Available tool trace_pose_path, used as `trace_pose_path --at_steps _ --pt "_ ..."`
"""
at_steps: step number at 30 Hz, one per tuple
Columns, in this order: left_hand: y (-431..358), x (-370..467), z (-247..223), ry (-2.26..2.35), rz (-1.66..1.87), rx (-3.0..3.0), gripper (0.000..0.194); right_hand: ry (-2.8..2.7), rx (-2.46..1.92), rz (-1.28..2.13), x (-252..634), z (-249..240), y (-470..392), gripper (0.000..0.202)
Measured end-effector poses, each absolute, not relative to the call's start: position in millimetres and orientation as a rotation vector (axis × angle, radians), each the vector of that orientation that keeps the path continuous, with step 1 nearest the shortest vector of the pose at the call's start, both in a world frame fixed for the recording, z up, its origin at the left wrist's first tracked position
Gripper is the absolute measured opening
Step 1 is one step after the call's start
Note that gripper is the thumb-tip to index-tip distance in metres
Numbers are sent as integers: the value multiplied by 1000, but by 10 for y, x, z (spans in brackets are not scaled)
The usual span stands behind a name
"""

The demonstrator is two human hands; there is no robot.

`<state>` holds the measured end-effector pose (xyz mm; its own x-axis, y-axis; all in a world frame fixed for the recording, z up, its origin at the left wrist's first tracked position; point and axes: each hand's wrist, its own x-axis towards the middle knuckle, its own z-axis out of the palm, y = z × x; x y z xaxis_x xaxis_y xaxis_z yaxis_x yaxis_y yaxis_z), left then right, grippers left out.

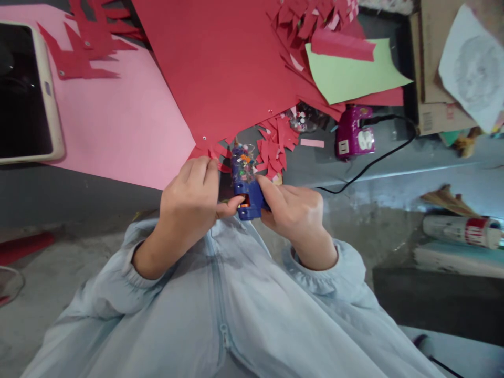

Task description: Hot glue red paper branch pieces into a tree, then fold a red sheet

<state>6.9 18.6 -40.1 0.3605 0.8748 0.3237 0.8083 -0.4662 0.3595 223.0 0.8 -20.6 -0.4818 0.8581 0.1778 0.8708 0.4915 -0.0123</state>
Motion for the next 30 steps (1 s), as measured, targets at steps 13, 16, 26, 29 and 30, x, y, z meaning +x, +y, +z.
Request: trace_pose_path --at_steps 13,16,26,29,30 --pt "201 45 -410 1484 756 2517 87 -2498 -1468 -102 2202 -169 12 36" --pt "193 36 -424 1469 767 2526 91 -2364 -1598 63 2214 -95 4 30" --pt "174 40 -359 1485 644 2569 47 -1734 -1821 1042 2392 -21 -64 30" --pt "171 30 -361 1491 642 2596 49 -1710 -1784 1111 2360 22 -56 26" --pt "170 27 -364 1491 641 2602 50 -1722 -1780 1106 2346 34 -51 23"
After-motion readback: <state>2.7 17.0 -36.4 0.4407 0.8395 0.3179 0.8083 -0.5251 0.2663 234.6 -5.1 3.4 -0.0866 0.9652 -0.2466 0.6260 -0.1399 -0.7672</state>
